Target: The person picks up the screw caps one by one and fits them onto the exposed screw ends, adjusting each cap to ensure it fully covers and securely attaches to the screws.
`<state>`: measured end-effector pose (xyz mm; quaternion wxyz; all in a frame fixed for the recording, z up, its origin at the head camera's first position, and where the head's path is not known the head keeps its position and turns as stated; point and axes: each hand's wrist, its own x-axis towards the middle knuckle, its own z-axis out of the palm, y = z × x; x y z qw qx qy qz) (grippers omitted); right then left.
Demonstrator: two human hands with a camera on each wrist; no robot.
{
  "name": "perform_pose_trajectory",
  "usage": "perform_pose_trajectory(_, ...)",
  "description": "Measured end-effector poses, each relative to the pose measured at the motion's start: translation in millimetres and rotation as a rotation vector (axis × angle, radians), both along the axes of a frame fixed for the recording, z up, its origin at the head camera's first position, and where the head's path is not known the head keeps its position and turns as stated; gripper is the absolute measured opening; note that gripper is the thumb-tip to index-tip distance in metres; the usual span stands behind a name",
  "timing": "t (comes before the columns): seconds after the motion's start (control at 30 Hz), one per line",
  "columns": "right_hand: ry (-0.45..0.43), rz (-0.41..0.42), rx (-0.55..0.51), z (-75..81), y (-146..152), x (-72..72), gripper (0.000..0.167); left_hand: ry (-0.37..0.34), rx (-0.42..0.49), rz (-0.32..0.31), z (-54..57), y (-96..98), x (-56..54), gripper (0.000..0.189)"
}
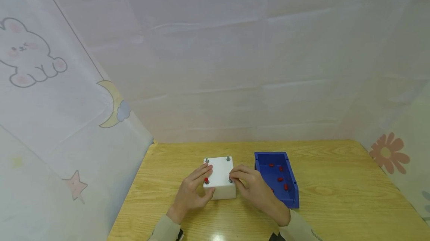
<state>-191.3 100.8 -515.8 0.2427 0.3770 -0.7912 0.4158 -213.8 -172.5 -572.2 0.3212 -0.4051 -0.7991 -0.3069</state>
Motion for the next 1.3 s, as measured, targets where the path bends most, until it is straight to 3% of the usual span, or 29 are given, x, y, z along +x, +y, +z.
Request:
perform_pose_trajectory(0.53,0.007,0.005,-0.004,-0.3,-0.4,0.1,0.022,0.004,0.005,-0.009,-1.4,0.6,-0.7,0.051)
perform_pose_trajectory(1.17,-0.015,0.010,0.000,-3.1,-0.4,1.1,0.009,-0.002,0.011,-0.018,-1.8,0.1,-0.6,0.051)
perform_pose_trajectory(1.3,-0.011,0.002,-0.001,-2.1,-0.8,0.7,0.014,-0.006,0.011,-0.016,-1.4,0.4,-0.9,0.052)
